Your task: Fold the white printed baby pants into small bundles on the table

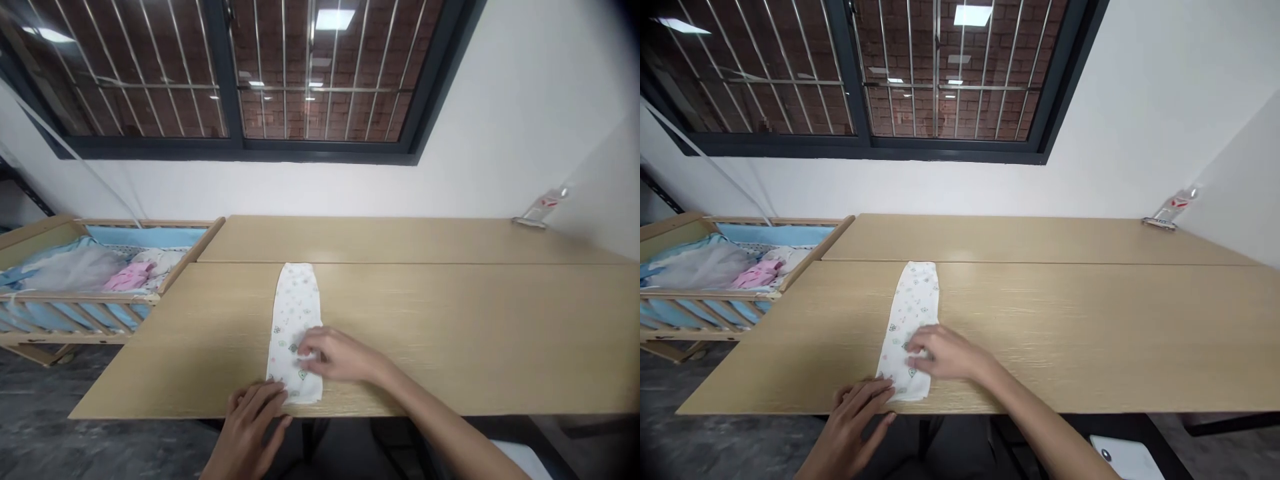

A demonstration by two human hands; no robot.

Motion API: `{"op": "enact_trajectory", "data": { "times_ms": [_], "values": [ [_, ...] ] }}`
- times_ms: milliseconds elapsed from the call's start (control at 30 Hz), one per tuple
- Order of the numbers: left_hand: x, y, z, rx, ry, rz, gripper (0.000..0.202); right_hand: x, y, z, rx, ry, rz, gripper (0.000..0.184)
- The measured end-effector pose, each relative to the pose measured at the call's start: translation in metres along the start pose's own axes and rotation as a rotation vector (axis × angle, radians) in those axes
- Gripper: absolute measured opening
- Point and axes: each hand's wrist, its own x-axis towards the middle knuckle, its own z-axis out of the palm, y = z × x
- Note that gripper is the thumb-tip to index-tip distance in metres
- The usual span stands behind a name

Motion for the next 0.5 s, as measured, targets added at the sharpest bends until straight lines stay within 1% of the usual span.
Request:
{"op": "enact_trajectory", "data": {
  "times_ms": [33,100,133,200,233,267,300,367,433,500],
  "values": [
    [-0.001,0.0,0.0,0.002,-0.005,0.016,0.028,-0.012,-0.01,0.006,-0.006,-0.023,-0.003,0.027],
    [-0.001,0.0,0.0,0.001,0.027,0.044,0.028,-0.032,-0.022,0.022,-0.062,-0.032,-0.009,0.042],
    [-0.001,0.0,-0.001,-0.003,0.055,0.056,0.028,-0.041,-0.026,0.03,-0.101,-0.02,-0.015,0.043],
    [0.0,0.001,-0.004,-0.023,0.084,0.091,0.03,-0.055,-0.03,0.047,-0.167,0.032,-0.027,0.032],
    [0.001,0.001,-0.006,-0.039,0.078,0.114,0.031,-0.06,-0.032,0.053,-0.186,0.063,-0.029,0.025],
    [0.001,0.001,-0.009,-0.061,0.064,0.139,0.032,-0.065,-0.034,0.057,-0.194,0.089,-0.027,0.022],
    [0.002,0.002,-0.011,-0.089,0.048,0.163,0.032,-0.068,-0.036,0.059,-0.192,0.11,-0.023,0.023],
    [0.003,0.003,-0.016,-0.157,0.017,0.201,0.032,-0.074,-0.044,0.055,-0.163,0.125,-0.021,0.024],
    [0.003,0.005,-0.021,-0.232,0.004,0.208,0.03,-0.078,-0.055,0.044,-0.106,0.117,-0.027,0.023],
    [0.005,0.007,-0.026,-0.309,0.006,0.167,0.028,-0.079,-0.067,0.029,-0.038,0.111,-0.031,0.026]
  ]
}}
